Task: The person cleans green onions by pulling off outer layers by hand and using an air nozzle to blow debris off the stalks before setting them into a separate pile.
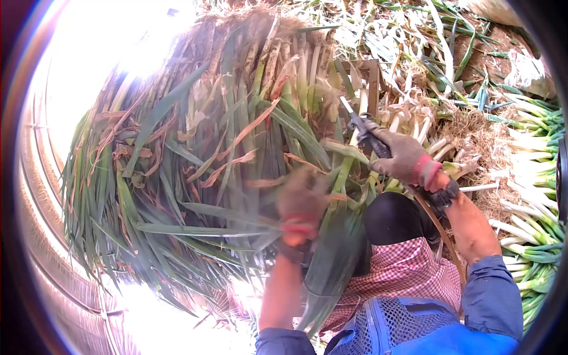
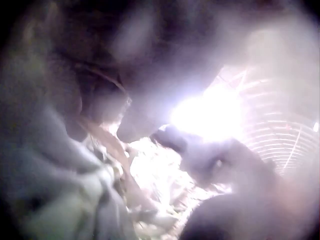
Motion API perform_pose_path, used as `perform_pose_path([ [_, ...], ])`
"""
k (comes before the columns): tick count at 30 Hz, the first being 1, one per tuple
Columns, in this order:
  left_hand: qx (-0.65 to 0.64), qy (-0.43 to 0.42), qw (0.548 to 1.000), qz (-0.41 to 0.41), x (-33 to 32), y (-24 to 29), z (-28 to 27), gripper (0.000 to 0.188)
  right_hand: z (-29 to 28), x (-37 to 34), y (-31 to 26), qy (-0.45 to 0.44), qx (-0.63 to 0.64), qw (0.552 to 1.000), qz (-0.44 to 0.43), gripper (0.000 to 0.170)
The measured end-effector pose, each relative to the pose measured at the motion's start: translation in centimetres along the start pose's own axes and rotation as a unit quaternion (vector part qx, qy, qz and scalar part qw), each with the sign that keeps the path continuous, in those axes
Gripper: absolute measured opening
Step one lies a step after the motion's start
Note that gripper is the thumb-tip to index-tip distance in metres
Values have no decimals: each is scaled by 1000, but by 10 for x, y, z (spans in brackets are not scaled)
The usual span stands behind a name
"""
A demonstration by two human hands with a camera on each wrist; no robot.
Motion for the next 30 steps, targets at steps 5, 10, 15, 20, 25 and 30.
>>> perform_pose_path([
  [5,309,256,913,74,73,-1,-101,31,22,-18,-2,-87,22,995,46,94],
  [10,414,157,896,-8,119,-55,-88,33,41,-29,-45,-72,37,993,-84,95],
  [15,298,137,945,7,100,-27,-97,26,22,-26,-55,-35,76,990,-116,95],
  [20,219,139,966,3,77,-25,-106,22,17,-31,-51,-35,117,984,-127,94],
  [25,173,131,976,-20,59,-24,-107,17,23,-31,-47,-51,146,983,-100,92],
  [30,162,158,973,35,24,-11,-105,16,32,-29,-57,-83,210,967,-121,92],
])
Point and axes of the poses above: each hand's wrist, its own x-axis towards the middle knuckle, its own z-axis out of the palm, y = z × x, the point moved 9 cm from there along x, towards the middle knuckle, and after that the axes turned 6 degrees about -x, right-handed, at the moved point
